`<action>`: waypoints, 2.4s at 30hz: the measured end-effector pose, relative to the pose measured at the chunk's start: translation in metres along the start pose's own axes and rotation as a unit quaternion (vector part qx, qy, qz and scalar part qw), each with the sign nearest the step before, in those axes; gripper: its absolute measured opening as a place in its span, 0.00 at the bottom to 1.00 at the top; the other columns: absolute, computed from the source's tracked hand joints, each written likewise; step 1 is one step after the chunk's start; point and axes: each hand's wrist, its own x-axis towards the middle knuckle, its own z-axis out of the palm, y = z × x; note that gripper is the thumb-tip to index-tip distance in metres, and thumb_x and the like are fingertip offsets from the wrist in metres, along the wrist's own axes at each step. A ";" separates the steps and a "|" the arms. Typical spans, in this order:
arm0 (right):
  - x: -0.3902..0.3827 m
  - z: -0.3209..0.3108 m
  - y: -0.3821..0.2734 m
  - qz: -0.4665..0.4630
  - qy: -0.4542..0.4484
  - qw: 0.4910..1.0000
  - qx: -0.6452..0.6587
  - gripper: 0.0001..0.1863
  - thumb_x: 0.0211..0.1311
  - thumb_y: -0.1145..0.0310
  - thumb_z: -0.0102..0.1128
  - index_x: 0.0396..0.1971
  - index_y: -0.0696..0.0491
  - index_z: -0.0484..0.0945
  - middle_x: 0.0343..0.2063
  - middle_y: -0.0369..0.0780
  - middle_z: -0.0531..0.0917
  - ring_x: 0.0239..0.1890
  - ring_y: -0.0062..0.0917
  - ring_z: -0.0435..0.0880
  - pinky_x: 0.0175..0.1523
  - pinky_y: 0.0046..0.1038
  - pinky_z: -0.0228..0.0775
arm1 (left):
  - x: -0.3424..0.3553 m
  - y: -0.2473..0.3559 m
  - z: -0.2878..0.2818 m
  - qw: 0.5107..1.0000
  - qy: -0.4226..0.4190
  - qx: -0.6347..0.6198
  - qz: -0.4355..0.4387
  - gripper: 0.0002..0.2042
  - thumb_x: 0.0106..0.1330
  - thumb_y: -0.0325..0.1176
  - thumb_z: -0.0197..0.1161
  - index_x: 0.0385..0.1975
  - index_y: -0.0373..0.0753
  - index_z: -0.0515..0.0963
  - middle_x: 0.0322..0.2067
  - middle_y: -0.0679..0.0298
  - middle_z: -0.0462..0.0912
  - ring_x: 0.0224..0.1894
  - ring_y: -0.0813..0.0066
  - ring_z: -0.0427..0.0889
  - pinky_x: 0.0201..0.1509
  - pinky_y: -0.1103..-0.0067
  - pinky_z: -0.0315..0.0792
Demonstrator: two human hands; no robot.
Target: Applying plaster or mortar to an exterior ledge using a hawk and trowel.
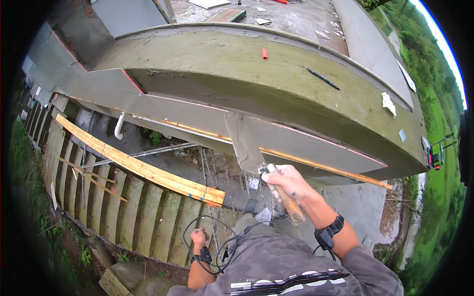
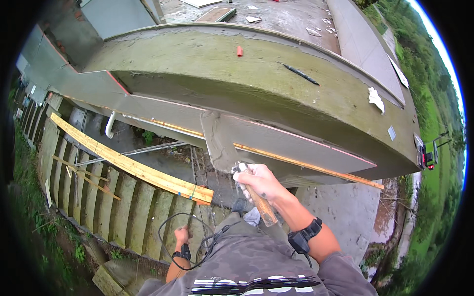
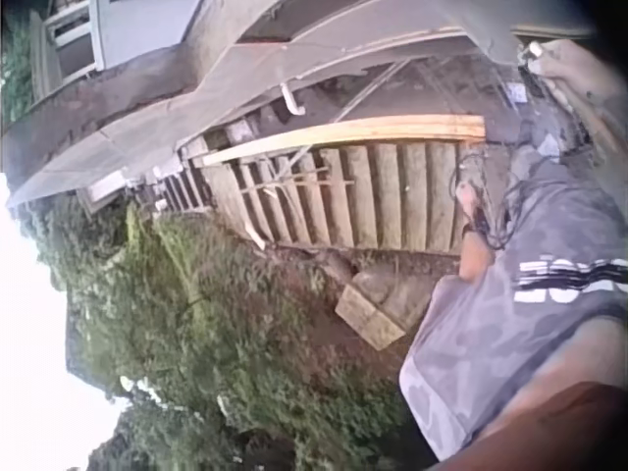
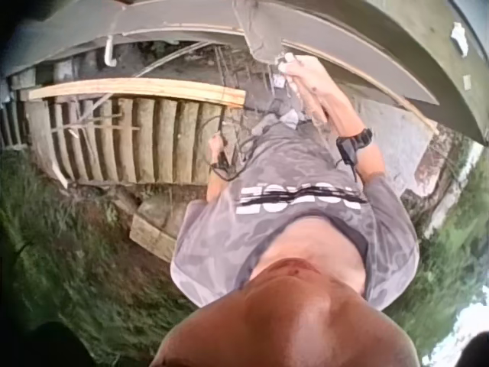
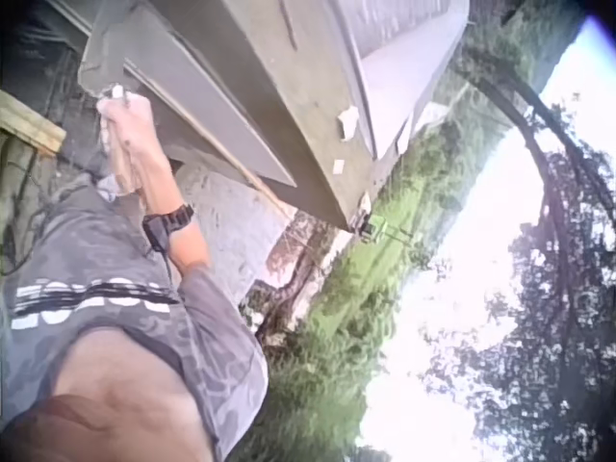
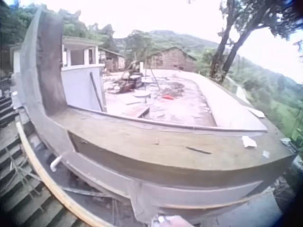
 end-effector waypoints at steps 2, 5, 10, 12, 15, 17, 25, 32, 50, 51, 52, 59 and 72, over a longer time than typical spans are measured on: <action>0.018 0.016 -0.005 -0.013 -0.021 1.000 0.002 0.10 0.65 0.65 0.64 0.28 0.53 0.75 0.19 0.34 0.76 0.15 0.17 0.75 0.18 0.23 0.68 | 0.007 0.013 -0.005 1.000 0.001 -0.017 0.002 0.07 0.67 0.31 0.60 0.28 0.34 0.76 0.21 0.63 0.76 0.18 0.70 0.78 0.21 0.72 0.76; 0.048 0.038 -0.011 -0.019 -0.047 0.999 0.002 0.10 0.65 0.65 0.63 0.27 0.53 0.75 0.19 0.34 0.76 0.15 0.17 0.75 0.18 0.23 0.69 | 0.014 0.021 -0.012 0.999 -0.011 -0.039 0.004 0.08 0.69 0.33 0.58 0.32 0.35 0.76 0.22 0.63 0.77 0.19 0.69 0.79 0.22 0.72 0.77; 0.087 0.056 -0.016 -0.004 -0.063 0.996 0.067 0.09 0.66 0.66 0.63 0.29 0.53 0.76 0.19 0.33 0.76 0.16 0.16 0.75 0.19 0.23 0.70 | 0.011 0.001 -0.020 0.999 0.002 -0.054 -0.007 0.09 0.72 0.35 0.57 0.32 0.36 0.74 0.24 0.60 0.80 0.20 0.68 0.80 0.22 0.72 0.77; 0.091 0.055 -0.016 -0.010 -0.055 0.995 0.077 0.08 0.66 0.66 0.64 0.31 0.52 0.76 0.21 0.33 0.77 0.18 0.16 0.76 0.19 0.23 0.70 | 0.002 -0.012 -0.019 0.992 0.014 -0.116 -0.048 0.08 0.71 0.31 0.56 0.29 0.38 0.71 0.19 0.62 0.74 0.16 0.70 0.75 0.17 0.74 0.69; 0.087 0.051 -0.012 0.005 -0.031 0.996 0.084 0.08 0.66 0.66 0.64 0.32 0.52 0.77 0.21 0.32 0.77 0.18 0.17 0.76 0.21 0.23 0.71 | -0.015 -0.027 -0.023 0.966 -0.017 -0.228 -0.118 0.11 0.68 0.26 0.56 0.22 0.40 0.66 0.16 0.64 0.69 0.13 0.71 0.69 0.14 0.76 0.60; 0.080 0.047 -0.008 -0.008 -0.032 0.996 0.088 0.08 0.66 0.65 0.64 0.31 0.52 0.77 0.21 0.32 0.77 0.18 0.17 0.76 0.21 0.23 0.71 | -0.023 -0.031 -0.019 0.964 0.007 -0.213 -0.160 0.11 0.66 0.23 0.53 0.21 0.40 0.64 0.15 0.66 0.65 0.12 0.74 0.64 0.14 0.78 0.55; 0.017 -0.009 0.001 -0.007 0.003 0.996 0.084 0.11 0.66 0.64 0.64 0.27 0.52 0.76 0.20 0.33 0.77 0.16 0.18 0.75 0.20 0.23 0.69 | -0.025 -0.019 0.010 0.982 -0.004 -0.150 -0.112 0.08 0.69 0.24 0.55 0.27 0.37 0.66 0.16 0.64 0.68 0.13 0.72 0.68 0.13 0.75 0.59; -0.061 -0.088 0.017 -0.012 0.059 0.996 0.058 0.12 0.64 0.63 0.66 0.26 0.53 0.78 0.19 0.33 0.78 0.15 0.17 0.75 0.19 0.21 0.68 | -0.031 0.015 0.054 0.998 -0.055 -0.022 -0.033 0.05 0.67 0.27 0.57 0.34 0.31 0.73 0.23 0.56 0.77 0.19 0.63 0.79 0.21 0.70 0.77; -0.197 -0.219 0.066 -0.064 0.131 0.985 0.094 0.10 0.62 0.67 0.67 0.27 0.55 0.78 0.19 0.34 0.79 0.15 0.19 0.77 0.19 0.24 0.68 | -0.023 0.009 0.118 0.989 -0.103 0.100 0.034 0.10 0.60 0.29 0.65 0.24 0.28 0.78 0.21 0.53 0.82 0.20 0.61 0.85 0.21 0.67 0.77; -0.205 -0.225 0.067 -0.063 0.139 0.983 0.097 0.10 0.62 0.66 0.67 0.27 0.55 0.78 0.19 0.34 0.79 0.15 0.19 0.77 0.19 0.23 0.68 | -0.026 0.012 0.121 0.988 -0.119 0.089 0.029 0.09 0.60 0.29 0.65 0.26 0.27 0.77 0.21 0.54 0.81 0.20 0.60 0.84 0.20 0.67 0.77; -0.212 -0.230 0.069 -0.054 0.152 0.982 0.103 0.10 0.62 0.66 0.68 0.27 0.55 0.78 0.19 0.34 0.79 0.15 0.18 0.76 0.19 0.23 0.68 | -0.032 0.013 0.123 0.990 -0.109 0.089 0.008 0.09 0.61 0.29 0.65 0.27 0.27 0.77 0.20 0.54 0.80 0.20 0.60 0.84 0.20 0.67 0.77; -0.266 -0.281 0.096 -0.086 0.190 0.973 0.097 0.10 0.62 0.65 0.67 0.28 0.56 0.80 0.19 0.34 0.79 0.16 0.18 0.76 0.21 0.22 0.68 | -0.081 0.025 0.145 0.982 -0.134 0.129 0.036 0.07 0.67 0.28 0.60 0.30 0.31 0.73 0.20 0.54 0.78 0.15 0.61 0.80 0.16 0.70 0.73; -0.370 -0.378 0.123 -0.097 0.271 0.954 0.089 0.10 0.62 0.65 0.68 0.31 0.56 0.80 0.19 0.32 0.78 0.15 0.15 0.75 0.20 0.19 0.66 | -0.115 0.032 0.170 0.958 -0.144 0.237 0.068 0.08 0.67 0.30 0.62 0.35 0.31 0.76 0.23 0.60 0.79 0.20 0.69 0.77 0.23 0.75 0.71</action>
